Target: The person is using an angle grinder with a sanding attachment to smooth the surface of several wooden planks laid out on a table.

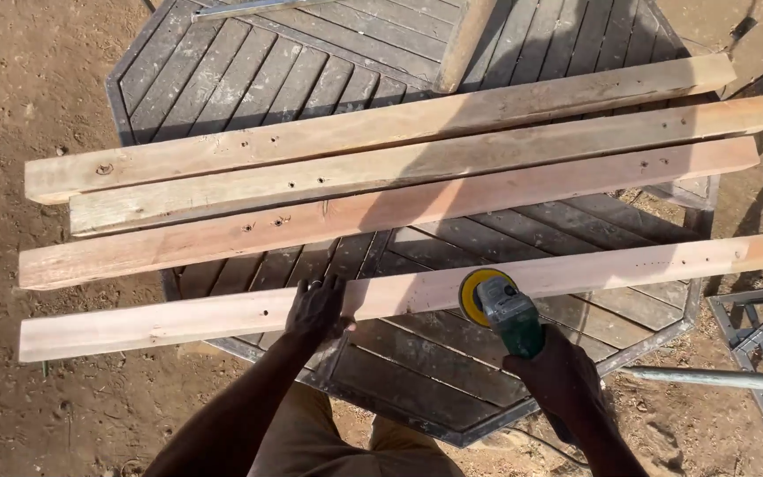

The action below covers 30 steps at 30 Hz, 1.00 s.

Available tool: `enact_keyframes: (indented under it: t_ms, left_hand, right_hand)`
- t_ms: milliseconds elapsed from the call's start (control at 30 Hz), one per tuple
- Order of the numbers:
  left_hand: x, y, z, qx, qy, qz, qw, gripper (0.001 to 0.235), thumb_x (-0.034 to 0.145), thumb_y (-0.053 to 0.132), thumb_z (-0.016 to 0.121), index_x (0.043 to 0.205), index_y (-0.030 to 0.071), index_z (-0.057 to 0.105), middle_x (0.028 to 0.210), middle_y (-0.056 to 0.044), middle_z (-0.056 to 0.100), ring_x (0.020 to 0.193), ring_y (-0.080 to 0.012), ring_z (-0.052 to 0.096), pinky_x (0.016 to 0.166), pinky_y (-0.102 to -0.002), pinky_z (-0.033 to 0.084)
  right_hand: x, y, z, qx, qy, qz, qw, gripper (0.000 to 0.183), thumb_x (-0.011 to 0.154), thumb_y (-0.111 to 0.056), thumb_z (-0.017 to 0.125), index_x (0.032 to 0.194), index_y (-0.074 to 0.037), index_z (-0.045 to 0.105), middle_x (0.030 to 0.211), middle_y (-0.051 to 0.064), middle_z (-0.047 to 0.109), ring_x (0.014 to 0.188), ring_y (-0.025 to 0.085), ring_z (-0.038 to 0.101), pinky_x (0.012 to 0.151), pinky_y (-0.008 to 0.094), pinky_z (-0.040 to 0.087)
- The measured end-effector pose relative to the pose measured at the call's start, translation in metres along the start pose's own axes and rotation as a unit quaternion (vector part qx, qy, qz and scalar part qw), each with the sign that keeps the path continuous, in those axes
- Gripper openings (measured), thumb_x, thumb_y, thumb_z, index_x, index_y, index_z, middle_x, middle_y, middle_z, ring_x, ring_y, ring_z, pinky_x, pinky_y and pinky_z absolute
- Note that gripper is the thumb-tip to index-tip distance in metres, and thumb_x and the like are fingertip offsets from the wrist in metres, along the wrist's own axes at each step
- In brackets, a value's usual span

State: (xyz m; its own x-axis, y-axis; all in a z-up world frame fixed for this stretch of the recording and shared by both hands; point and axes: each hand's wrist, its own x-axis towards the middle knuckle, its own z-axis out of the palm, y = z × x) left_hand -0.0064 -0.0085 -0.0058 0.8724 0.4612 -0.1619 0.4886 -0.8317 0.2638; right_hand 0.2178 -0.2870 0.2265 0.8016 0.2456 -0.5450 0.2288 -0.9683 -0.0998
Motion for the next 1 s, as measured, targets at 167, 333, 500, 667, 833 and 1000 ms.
enact_keyframes:
  t_ms: [167,333,500,667,833,1000]
  left_hand:
    - [-0.031,0.022,-0.024,0.083,0.103,0.019,0.991,0.089,0.071,0.051,0.085,0.136,0.003,0.047,0.128,-0.016,0.056,0.110,-0.0363,0.057,0.099,-0.053,0.040]
    - [-0.052,0.039,-0.034,0.135,0.138,0.014,0.981,0.092,0.073,0.058,0.082,0.139,0.003,0.048,0.134,-0.014,0.053,0.112,-0.0297,0.060,0.107,-0.055,0.038]
    - [-0.047,0.035,-0.017,0.169,0.093,-0.006,0.981,0.091,0.080,0.060,0.072,0.147,0.005,0.044,0.145,-0.015,0.049,0.137,-0.0314,0.042,0.111,-0.058,0.034]
    - [-0.058,0.034,-0.006,0.186,0.101,0.010,0.977,0.089,0.082,0.053,0.068,0.150,0.003,0.040,0.147,-0.018,0.046,0.140,-0.0323,0.041,0.113,-0.060,0.035]
    - [-0.066,0.037,-0.006,0.197,0.101,0.013,0.975,0.086,0.090,0.060,0.056,0.152,0.002,0.038,0.152,-0.019,0.045,0.141,-0.0351,0.040,0.114,-0.060,0.033]
    - [-0.061,0.026,0.012,0.207,0.143,0.031,0.967,0.088,0.092,0.056,0.053,0.156,-0.001,0.033,0.156,-0.021,0.040,0.146,-0.0372,0.036,0.119,-0.063,0.031]
  right_hand:
    - [-0.006,-0.024,0.005,-0.010,-0.010,-0.058,0.998,0.058,0.064,-0.046,0.081,0.114,-0.021,0.065,0.104,0.010,0.080,0.096,0.038,0.073,0.077,0.050,0.052]
    - [0.008,-0.029,0.048,-0.052,0.006,-0.141,0.989,0.061,0.064,-0.053,0.084,0.107,-0.017,0.061,0.100,0.015,0.078,0.095,0.044,0.071,0.074,0.053,0.053]
    - [0.011,-0.053,0.076,-0.061,0.009,-0.229,0.971,0.056,0.067,-0.046,0.081,0.107,-0.017,0.054,0.090,0.014,0.076,0.083,0.044,0.072,0.064,0.053,0.054]
    - [0.010,-0.061,0.093,-0.091,0.028,-0.252,0.963,0.059,0.072,-0.050,0.076,0.113,-0.016,0.051,0.086,0.011,0.074,0.078,0.036,0.072,0.063,0.050,0.055]
    - [0.000,-0.056,0.082,-0.049,-0.014,-0.182,0.982,0.051,0.072,-0.045,0.075,0.110,-0.017,0.055,0.091,0.009,0.077,0.082,0.037,0.073,0.065,0.050,0.055]
    - [0.017,-0.038,0.050,-0.020,-0.017,-0.074,0.997,0.059,0.067,-0.048,0.079,0.114,-0.019,0.058,0.098,0.011,0.078,0.087,0.039,0.074,0.067,0.050,0.056]
